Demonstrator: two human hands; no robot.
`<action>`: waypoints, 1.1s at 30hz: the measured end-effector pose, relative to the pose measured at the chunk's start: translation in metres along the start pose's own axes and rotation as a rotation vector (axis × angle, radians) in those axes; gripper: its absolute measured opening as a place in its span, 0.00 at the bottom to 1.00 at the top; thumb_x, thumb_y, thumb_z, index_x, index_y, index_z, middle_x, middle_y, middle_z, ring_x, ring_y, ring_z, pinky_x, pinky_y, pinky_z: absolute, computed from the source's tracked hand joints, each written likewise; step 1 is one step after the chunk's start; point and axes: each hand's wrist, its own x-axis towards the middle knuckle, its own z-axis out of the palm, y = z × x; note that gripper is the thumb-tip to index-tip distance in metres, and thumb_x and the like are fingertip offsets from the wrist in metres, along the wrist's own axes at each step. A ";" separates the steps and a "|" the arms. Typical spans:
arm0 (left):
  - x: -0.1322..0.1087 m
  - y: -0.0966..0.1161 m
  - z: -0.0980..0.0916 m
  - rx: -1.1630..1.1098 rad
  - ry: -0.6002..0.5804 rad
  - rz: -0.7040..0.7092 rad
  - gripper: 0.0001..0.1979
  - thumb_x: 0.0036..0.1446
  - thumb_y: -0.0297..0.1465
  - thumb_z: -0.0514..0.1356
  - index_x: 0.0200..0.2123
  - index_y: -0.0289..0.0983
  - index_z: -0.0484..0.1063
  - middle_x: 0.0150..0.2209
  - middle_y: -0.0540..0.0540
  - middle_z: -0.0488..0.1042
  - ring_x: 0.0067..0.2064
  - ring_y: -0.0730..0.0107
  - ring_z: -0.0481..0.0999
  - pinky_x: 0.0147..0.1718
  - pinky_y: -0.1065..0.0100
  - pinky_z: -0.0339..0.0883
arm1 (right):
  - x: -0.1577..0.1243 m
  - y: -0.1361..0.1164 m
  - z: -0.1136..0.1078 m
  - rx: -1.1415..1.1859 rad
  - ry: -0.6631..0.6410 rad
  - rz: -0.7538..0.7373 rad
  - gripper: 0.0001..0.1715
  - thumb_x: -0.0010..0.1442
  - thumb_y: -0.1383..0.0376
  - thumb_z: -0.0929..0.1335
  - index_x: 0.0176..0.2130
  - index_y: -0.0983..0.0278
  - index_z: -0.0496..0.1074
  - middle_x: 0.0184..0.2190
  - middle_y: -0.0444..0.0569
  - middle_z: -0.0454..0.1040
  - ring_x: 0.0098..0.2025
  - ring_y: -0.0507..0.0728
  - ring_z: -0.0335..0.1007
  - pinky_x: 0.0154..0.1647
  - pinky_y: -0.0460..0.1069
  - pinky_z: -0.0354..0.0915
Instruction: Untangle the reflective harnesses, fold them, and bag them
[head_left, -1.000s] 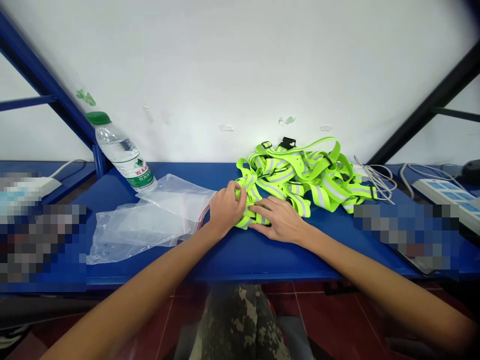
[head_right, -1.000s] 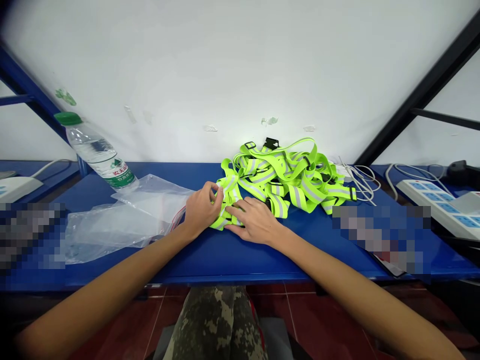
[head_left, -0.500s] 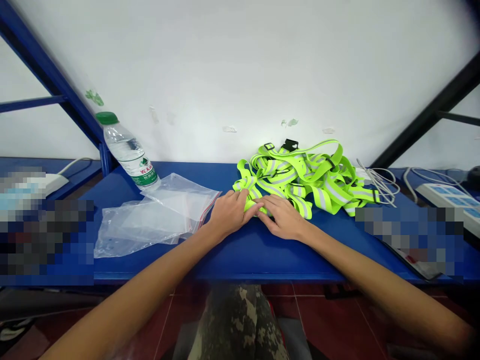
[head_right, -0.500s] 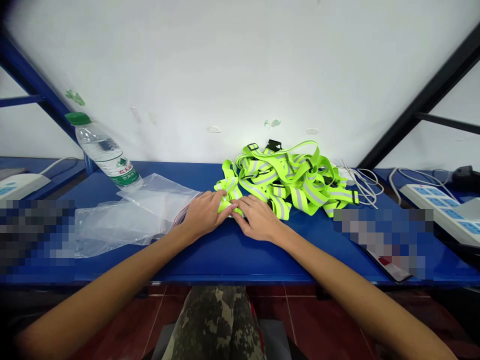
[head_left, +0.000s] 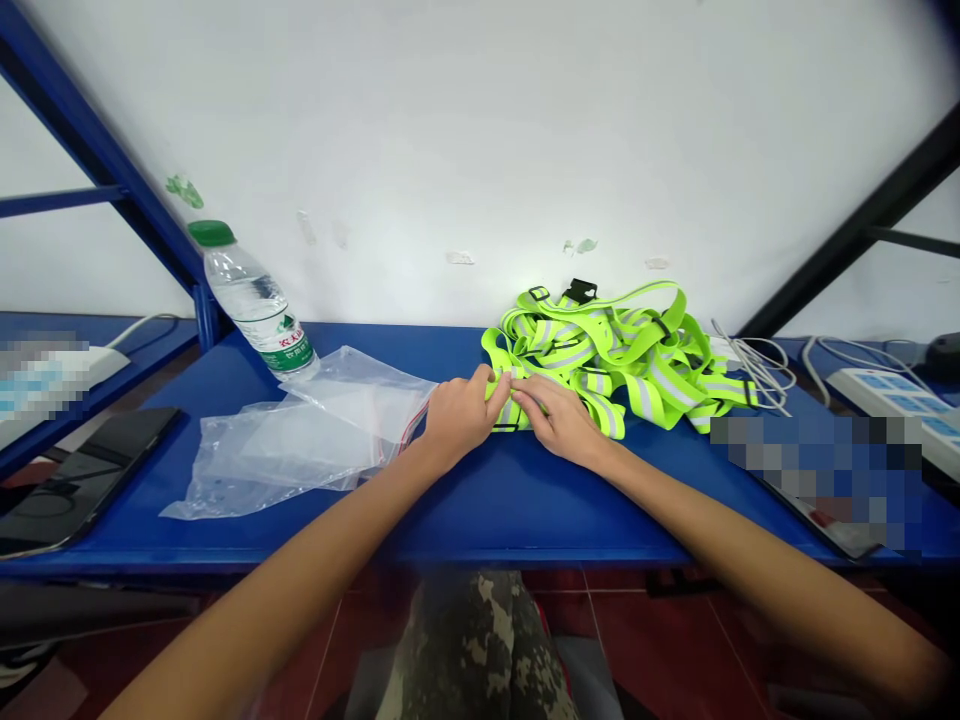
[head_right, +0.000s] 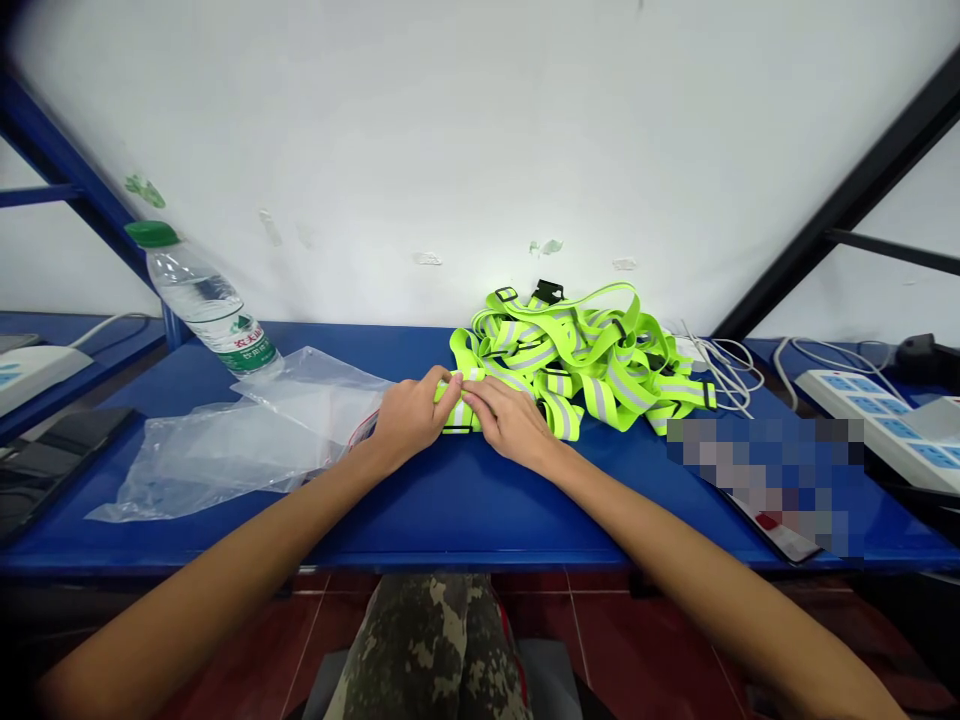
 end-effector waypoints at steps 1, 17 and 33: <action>-0.001 0.000 0.002 -0.007 0.038 0.000 0.22 0.70 0.44 0.44 0.45 0.37 0.72 0.32 0.41 0.78 0.35 0.58 0.78 0.32 0.65 0.60 | 0.001 0.000 0.000 0.011 -0.007 0.001 0.17 0.71 0.61 0.58 0.49 0.62 0.73 0.43 0.53 0.77 0.45 0.59 0.73 0.47 0.54 0.68; 0.004 -0.006 0.013 -0.361 0.071 -0.012 0.05 0.61 0.33 0.59 0.39 0.38 0.70 0.26 0.51 0.73 0.32 0.65 0.74 0.33 0.67 0.60 | -0.015 -0.008 -0.007 -0.147 -0.089 -0.170 0.27 0.64 0.51 0.67 0.53 0.67 0.72 0.48 0.58 0.74 0.49 0.63 0.69 0.51 0.59 0.67; -0.007 0.002 0.002 -0.342 0.200 0.019 0.18 0.68 0.38 0.49 0.32 0.36 0.72 0.32 0.45 0.78 0.36 0.66 0.76 0.37 0.67 0.60 | 0.004 0.001 -0.015 -0.056 -0.282 0.038 0.21 0.70 0.57 0.60 0.33 0.65 0.71 0.29 0.49 0.72 0.33 0.56 0.68 0.37 0.51 0.61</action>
